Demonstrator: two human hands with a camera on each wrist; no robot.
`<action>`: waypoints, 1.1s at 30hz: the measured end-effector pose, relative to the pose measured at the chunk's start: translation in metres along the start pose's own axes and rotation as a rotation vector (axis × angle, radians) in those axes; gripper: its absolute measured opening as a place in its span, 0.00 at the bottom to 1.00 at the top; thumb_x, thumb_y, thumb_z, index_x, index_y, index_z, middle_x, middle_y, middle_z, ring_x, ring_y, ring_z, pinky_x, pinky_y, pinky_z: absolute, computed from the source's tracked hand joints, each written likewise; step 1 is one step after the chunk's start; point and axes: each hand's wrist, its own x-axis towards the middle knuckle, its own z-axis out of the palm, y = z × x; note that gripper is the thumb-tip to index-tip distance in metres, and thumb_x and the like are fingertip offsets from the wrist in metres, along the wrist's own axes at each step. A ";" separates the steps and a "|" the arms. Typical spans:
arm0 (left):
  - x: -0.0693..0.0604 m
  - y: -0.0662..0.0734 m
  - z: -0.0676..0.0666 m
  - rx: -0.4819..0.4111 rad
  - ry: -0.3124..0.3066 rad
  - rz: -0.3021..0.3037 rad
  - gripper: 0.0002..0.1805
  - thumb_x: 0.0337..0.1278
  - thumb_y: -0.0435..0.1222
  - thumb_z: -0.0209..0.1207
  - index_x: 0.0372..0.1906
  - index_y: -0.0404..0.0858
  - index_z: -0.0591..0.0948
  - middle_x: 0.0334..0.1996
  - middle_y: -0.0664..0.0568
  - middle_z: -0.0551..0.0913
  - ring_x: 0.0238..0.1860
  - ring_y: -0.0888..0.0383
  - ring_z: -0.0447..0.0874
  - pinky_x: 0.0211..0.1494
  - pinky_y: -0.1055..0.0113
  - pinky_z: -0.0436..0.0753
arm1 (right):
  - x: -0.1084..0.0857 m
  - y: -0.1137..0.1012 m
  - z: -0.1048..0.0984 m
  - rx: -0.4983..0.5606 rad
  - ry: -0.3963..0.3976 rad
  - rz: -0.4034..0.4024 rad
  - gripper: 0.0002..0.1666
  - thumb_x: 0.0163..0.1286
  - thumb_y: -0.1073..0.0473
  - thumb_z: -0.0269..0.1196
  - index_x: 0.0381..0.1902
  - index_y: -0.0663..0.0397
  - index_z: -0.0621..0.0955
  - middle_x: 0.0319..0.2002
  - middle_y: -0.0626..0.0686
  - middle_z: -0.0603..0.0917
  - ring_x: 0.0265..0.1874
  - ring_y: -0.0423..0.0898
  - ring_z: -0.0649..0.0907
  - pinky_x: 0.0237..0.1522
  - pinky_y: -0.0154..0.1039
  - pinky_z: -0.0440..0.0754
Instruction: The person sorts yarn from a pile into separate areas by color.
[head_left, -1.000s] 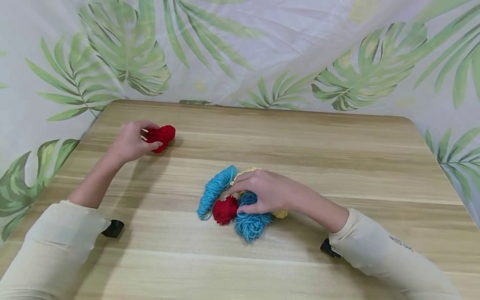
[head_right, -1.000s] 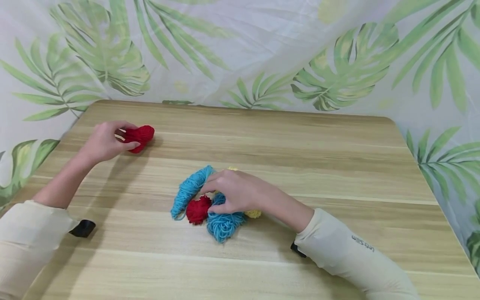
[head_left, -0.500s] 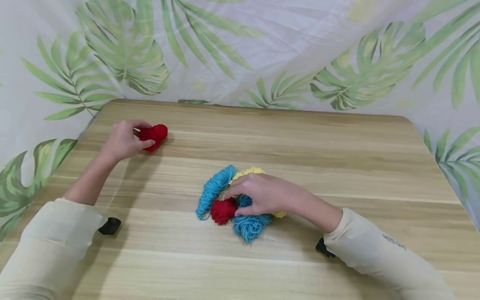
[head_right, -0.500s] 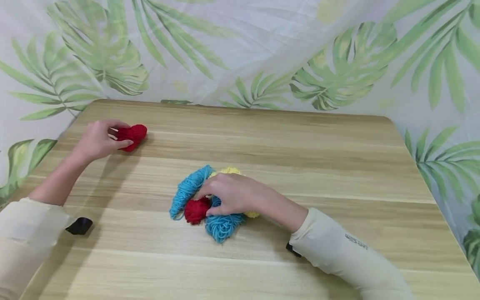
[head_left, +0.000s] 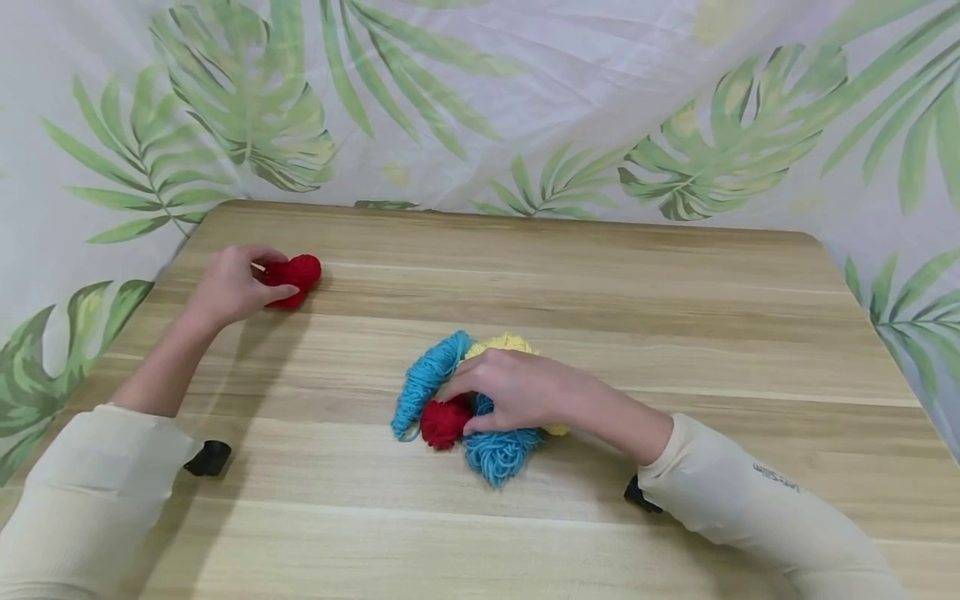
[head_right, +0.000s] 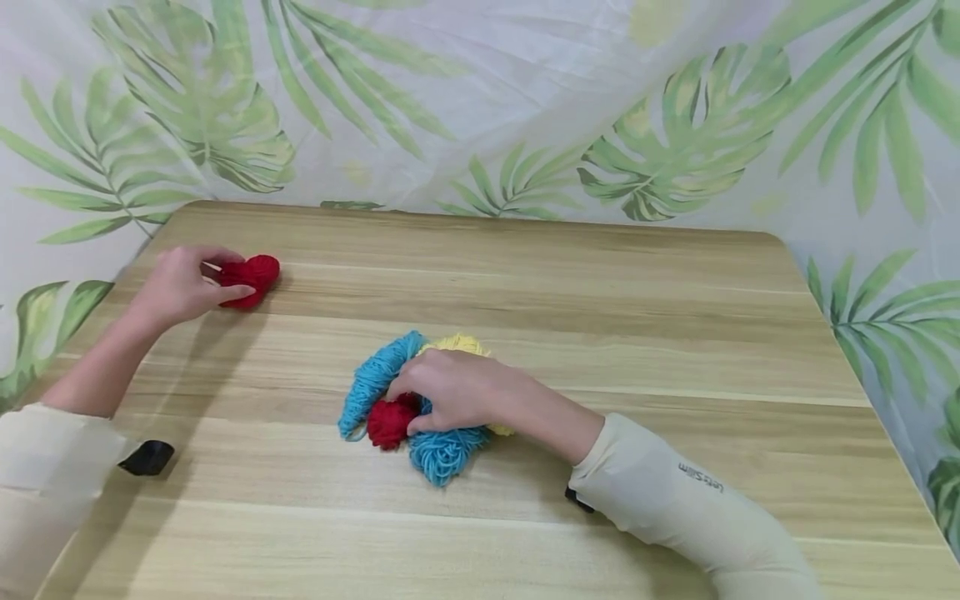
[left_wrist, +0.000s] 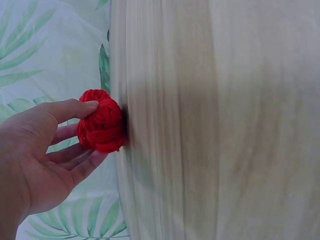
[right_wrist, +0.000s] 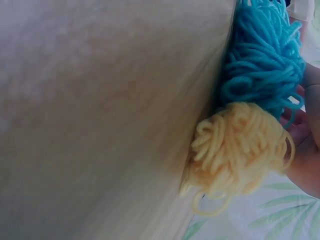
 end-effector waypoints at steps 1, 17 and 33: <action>-0.001 -0.001 0.000 0.000 -0.005 -0.003 0.23 0.58 0.31 0.71 0.54 0.19 0.80 0.50 0.23 0.81 0.45 0.28 0.84 0.31 0.85 0.70 | 0.001 0.000 0.000 -0.002 0.001 -0.004 0.23 0.69 0.54 0.73 0.60 0.54 0.85 0.56 0.51 0.88 0.54 0.44 0.85 0.57 0.31 0.81; -0.011 -0.003 -0.010 0.027 -0.090 -0.088 0.27 0.58 0.34 0.72 0.56 0.19 0.78 0.52 0.23 0.79 0.48 0.30 0.82 0.29 0.77 0.77 | 0.008 -0.004 0.003 -0.012 -0.033 0.017 0.21 0.69 0.57 0.73 0.58 0.57 0.86 0.53 0.52 0.89 0.48 0.42 0.85 0.50 0.26 0.82; -0.009 0.000 -0.014 0.063 -0.144 -0.099 0.34 0.57 0.40 0.74 0.61 0.21 0.77 0.55 0.24 0.79 0.53 0.31 0.78 0.42 0.60 0.81 | 0.012 -0.007 0.002 0.025 -0.047 0.104 0.15 0.66 0.60 0.72 0.49 0.55 0.85 0.44 0.50 0.86 0.37 0.40 0.80 0.38 0.25 0.79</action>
